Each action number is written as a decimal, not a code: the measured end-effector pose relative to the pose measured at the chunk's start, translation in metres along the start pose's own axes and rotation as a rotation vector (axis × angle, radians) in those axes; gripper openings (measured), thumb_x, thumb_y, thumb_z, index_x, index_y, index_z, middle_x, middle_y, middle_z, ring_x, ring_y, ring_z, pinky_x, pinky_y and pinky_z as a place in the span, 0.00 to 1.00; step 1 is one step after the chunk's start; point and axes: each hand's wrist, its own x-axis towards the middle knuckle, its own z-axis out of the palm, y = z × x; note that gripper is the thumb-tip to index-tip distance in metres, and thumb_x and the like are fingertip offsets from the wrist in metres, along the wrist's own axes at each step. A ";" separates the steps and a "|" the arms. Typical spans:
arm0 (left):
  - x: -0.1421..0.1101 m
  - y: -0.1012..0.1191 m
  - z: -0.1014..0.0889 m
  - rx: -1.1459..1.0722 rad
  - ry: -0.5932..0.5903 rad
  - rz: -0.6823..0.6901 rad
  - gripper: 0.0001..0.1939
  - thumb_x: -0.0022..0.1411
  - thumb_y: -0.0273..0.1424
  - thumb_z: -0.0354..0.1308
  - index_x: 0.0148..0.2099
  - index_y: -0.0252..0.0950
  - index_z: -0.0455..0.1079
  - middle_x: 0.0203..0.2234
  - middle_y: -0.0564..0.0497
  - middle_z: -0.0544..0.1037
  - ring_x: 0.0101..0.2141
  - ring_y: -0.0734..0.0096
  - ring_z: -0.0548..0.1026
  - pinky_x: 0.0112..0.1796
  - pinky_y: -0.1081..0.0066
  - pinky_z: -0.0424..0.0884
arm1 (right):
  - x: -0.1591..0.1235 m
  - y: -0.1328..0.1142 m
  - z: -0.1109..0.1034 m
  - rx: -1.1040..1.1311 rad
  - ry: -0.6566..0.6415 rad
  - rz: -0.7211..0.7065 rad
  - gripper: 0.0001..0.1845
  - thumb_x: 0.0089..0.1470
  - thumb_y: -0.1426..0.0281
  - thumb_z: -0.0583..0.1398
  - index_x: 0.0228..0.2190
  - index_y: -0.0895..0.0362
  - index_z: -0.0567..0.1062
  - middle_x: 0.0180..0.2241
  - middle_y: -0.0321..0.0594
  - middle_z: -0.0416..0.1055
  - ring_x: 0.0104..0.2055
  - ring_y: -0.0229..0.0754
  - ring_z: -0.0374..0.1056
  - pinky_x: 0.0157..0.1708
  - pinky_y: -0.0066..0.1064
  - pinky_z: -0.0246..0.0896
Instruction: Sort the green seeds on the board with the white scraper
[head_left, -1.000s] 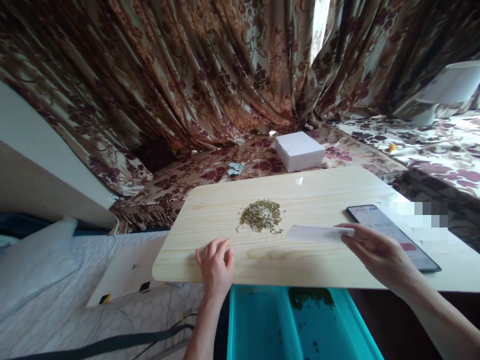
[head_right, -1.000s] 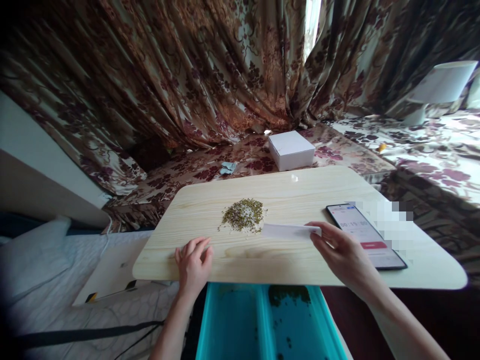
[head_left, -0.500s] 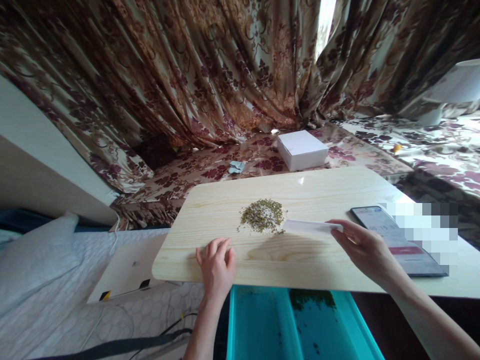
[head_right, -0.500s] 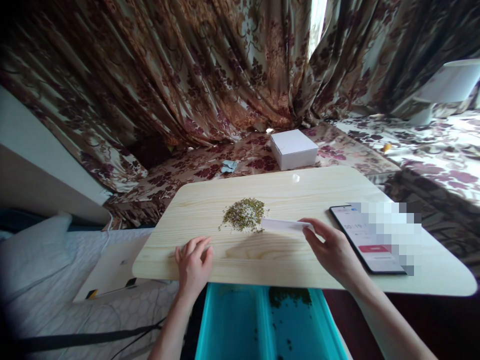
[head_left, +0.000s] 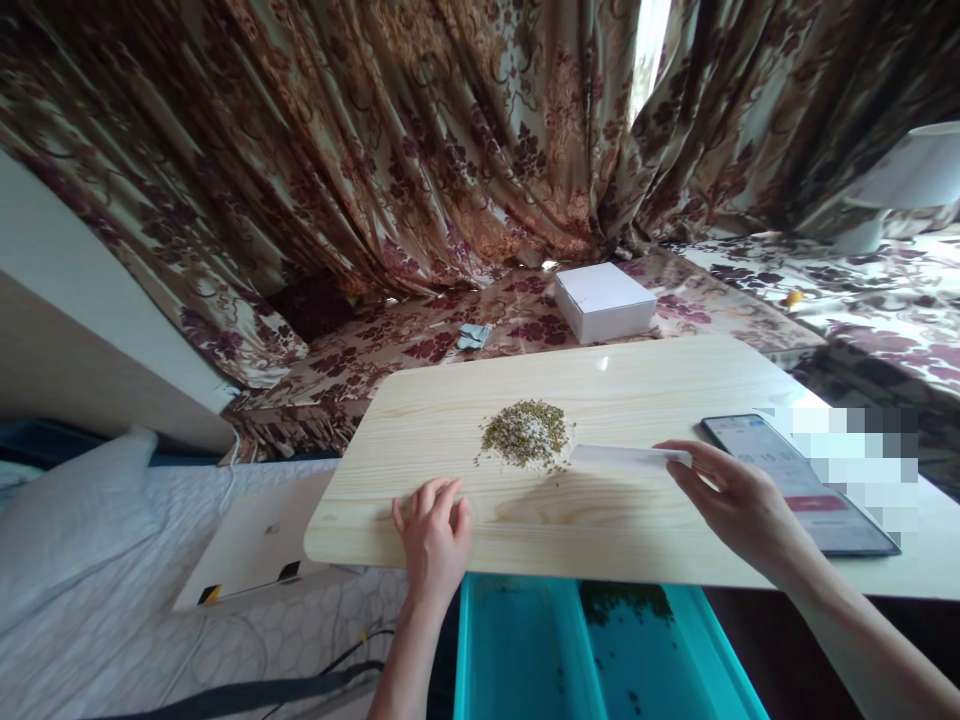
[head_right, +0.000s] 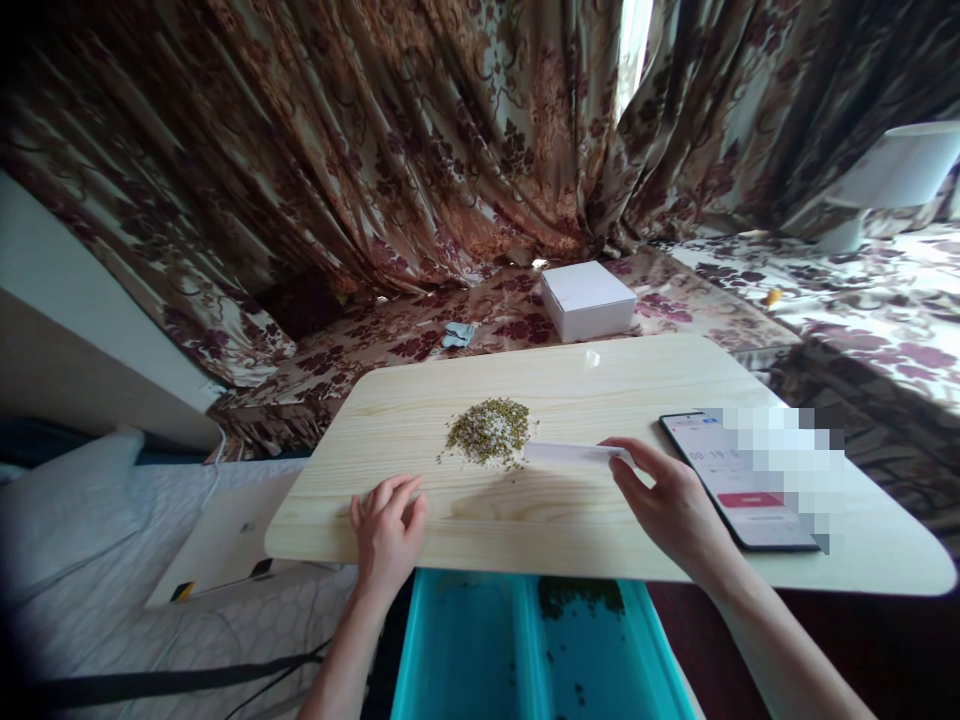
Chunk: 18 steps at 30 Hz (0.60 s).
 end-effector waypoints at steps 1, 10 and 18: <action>0.000 0.000 0.000 -0.001 0.002 0.001 0.14 0.63 0.30 0.52 0.48 0.43 0.73 0.45 0.47 0.75 0.47 0.59 0.72 0.59 0.46 0.44 | 0.001 0.000 0.000 -0.002 0.004 0.002 0.15 0.50 0.59 0.56 0.34 0.53 0.76 0.31 0.41 0.79 0.32 0.48 0.75 0.28 0.33 0.68; 0.000 0.000 -0.001 -0.008 0.007 0.010 0.13 0.63 0.30 0.52 0.48 0.43 0.73 0.45 0.48 0.75 0.47 0.59 0.72 0.59 0.45 0.46 | 0.003 0.004 0.003 -0.001 0.022 -0.061 0.14 0.51 0.59 0.56 0.33 0.53 0.77 0.28 0.39 0.79 0.27 0.43 0.73 0.23 0.28 0.66; 0.000 0.000 0.000 -0.011 0.001 0.006 0.13 0.63 0.30 0.52 0.48 0.43 0.72 0.46 0.48 0.75 0.48 0.58 0.71 0.59 0.45 0.45 | 0.009 0.000 0.006 -0.007 0.022 -0.080 0.14 0.51 0.61 0.55 0.34 0.55 0.77 0.26 0.39 0.77 0.26 0.43 0.72 0.24 0.29 0.65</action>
